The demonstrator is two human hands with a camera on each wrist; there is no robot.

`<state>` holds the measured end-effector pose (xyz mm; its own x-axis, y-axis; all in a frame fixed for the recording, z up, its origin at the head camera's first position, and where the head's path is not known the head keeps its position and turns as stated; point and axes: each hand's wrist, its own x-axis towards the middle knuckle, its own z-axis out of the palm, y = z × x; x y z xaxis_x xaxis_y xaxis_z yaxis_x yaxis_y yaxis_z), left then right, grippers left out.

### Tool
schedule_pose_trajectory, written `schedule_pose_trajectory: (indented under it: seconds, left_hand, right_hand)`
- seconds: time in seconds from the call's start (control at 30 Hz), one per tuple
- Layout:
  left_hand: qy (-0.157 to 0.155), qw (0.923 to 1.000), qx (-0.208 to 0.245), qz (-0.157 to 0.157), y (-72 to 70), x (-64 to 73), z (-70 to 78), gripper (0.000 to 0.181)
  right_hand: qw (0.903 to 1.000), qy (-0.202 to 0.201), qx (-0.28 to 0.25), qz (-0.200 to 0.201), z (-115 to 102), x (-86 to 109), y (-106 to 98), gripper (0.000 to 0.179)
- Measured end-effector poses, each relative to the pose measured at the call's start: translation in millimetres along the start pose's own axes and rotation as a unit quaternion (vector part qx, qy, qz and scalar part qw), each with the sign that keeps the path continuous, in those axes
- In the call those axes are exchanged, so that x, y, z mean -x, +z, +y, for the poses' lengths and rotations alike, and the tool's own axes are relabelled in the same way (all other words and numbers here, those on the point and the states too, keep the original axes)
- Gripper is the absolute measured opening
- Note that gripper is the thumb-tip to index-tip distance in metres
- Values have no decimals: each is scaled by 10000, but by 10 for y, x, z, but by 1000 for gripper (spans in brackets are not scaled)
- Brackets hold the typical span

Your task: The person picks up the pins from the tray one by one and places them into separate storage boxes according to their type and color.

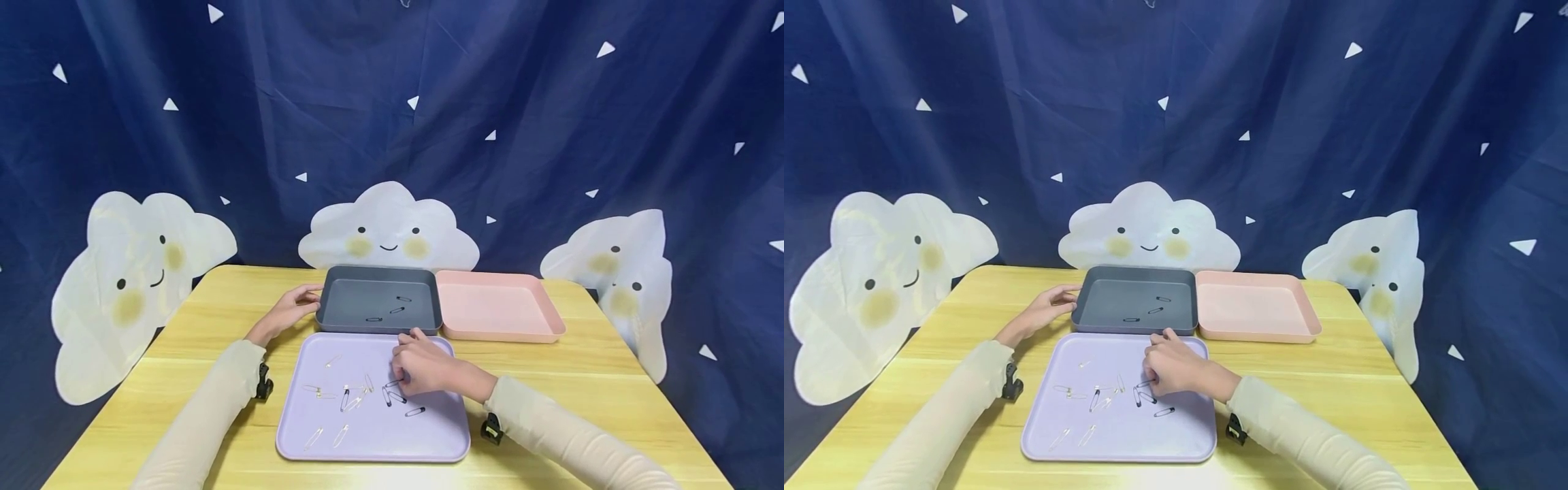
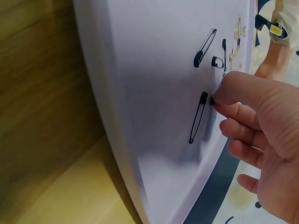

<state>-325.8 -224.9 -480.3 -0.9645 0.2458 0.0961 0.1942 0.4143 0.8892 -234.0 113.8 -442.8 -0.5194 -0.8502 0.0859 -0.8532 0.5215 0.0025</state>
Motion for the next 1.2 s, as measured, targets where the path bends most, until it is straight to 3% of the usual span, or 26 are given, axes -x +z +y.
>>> schedule_pose_trajectory:
  seconds: [0.27, 0.5, 0.63, 0.93, 1.03, 1.2]
  left_hand:
    - [106, 9999, -30, -87, -43, 141, 308, 50]
    - [54, 10000, 33, -11, -11, -40, -65, 53]
    - [76, 10000, 15, -2, 1, -27, -39, 52]
    - [69, 9999, 18, -86, -28, 144, 305, 50]
    - [51, 9999, 19, -88, -23, 115, 257, 50]
    - [54, 10000, -20, -32, 3, 6, 29, 51]
  right_hand:
    - [10000, 0, 25, 11, -11, -8, -13, 16]
    - [9999, 7, 105, -28, 1, -20, 10, 18]
    - [9999, 10, 100, -64, 7, -24, 23, 17]
    - [9996, -76, 270, -61, 7, -23, 38, 19]
    - [9995, -73, 295, -49, 7, -16, 41, 19]
    - [9995, -90, 310, -22, 18, 2, 45, 19]
